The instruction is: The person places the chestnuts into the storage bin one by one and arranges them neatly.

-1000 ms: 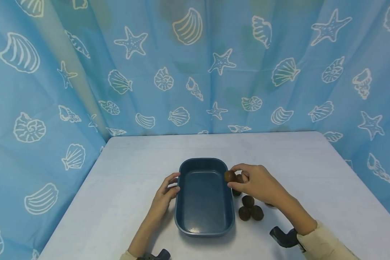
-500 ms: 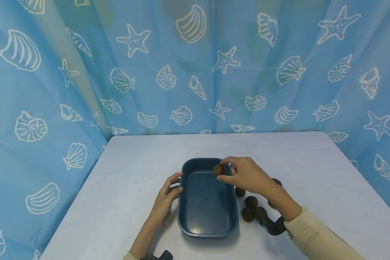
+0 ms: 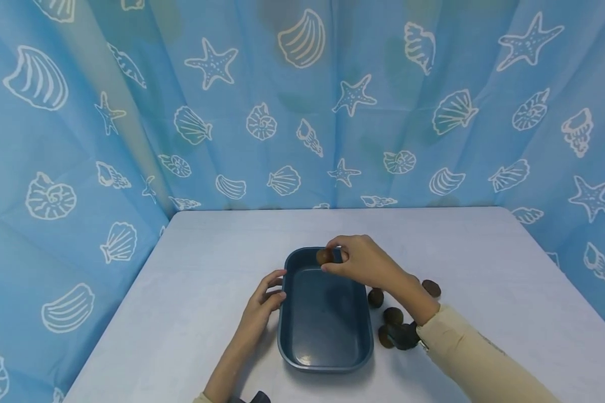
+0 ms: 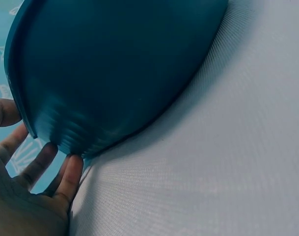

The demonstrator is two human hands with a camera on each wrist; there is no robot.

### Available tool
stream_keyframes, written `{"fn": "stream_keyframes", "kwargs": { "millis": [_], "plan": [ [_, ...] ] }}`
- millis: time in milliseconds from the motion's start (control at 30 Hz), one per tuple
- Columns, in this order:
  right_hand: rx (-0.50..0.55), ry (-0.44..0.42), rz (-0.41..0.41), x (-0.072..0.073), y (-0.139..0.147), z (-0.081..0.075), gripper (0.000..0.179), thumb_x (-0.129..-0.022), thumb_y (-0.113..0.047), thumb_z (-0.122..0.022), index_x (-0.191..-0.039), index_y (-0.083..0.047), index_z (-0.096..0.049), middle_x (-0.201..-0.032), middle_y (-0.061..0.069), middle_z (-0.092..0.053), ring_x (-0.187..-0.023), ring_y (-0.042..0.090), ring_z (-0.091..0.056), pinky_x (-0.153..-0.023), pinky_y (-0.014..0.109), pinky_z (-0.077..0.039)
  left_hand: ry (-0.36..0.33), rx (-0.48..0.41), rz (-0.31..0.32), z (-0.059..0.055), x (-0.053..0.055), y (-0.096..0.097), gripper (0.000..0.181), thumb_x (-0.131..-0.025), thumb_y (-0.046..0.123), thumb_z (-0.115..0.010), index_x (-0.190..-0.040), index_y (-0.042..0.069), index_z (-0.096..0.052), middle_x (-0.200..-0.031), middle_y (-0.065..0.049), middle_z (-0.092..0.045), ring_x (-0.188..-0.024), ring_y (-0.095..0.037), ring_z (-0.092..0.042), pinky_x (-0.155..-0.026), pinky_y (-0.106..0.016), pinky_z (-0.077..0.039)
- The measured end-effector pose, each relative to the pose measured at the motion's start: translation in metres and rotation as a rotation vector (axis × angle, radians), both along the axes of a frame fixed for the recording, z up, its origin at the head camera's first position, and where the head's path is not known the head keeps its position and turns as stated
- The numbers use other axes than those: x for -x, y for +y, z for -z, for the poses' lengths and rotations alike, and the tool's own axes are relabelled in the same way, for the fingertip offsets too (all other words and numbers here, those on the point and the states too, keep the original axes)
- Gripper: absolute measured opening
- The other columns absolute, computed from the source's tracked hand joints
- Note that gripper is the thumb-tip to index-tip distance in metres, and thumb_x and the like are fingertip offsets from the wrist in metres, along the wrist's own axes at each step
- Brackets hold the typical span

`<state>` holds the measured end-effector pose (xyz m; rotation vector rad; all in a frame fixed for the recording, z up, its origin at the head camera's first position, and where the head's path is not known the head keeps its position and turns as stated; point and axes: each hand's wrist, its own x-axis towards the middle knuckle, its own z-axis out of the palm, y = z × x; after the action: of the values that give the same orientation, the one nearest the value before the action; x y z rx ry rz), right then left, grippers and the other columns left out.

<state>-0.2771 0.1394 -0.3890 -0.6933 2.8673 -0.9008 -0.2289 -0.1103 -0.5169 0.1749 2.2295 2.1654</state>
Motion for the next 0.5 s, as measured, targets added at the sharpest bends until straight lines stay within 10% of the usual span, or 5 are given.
{"fn": "stream_keyframes", "kwargs": {
  "millis": [500],
  "plan": [
    [-0.022, 0.006, -0.057, 0.023, -0.031, 0.016, 0.045, -0.086, -0.032, -0.078, -0.121, -0.006, -0.070, -0.062, -0.002, -0.047, -0.054, 0.014, -0.044, -0.051, 0.030, -0.037, 0.003, -0.013, 0.018, -0.007, -0.002, 0.000, 0.047, -0.099, 0.020, -0.056, -0.145, 0.027, -0.050, -0.138, -0.007, -0.049, -0.121, -0.024, -0.054, -0.091, -0.036, -0.048]
  ]
}}
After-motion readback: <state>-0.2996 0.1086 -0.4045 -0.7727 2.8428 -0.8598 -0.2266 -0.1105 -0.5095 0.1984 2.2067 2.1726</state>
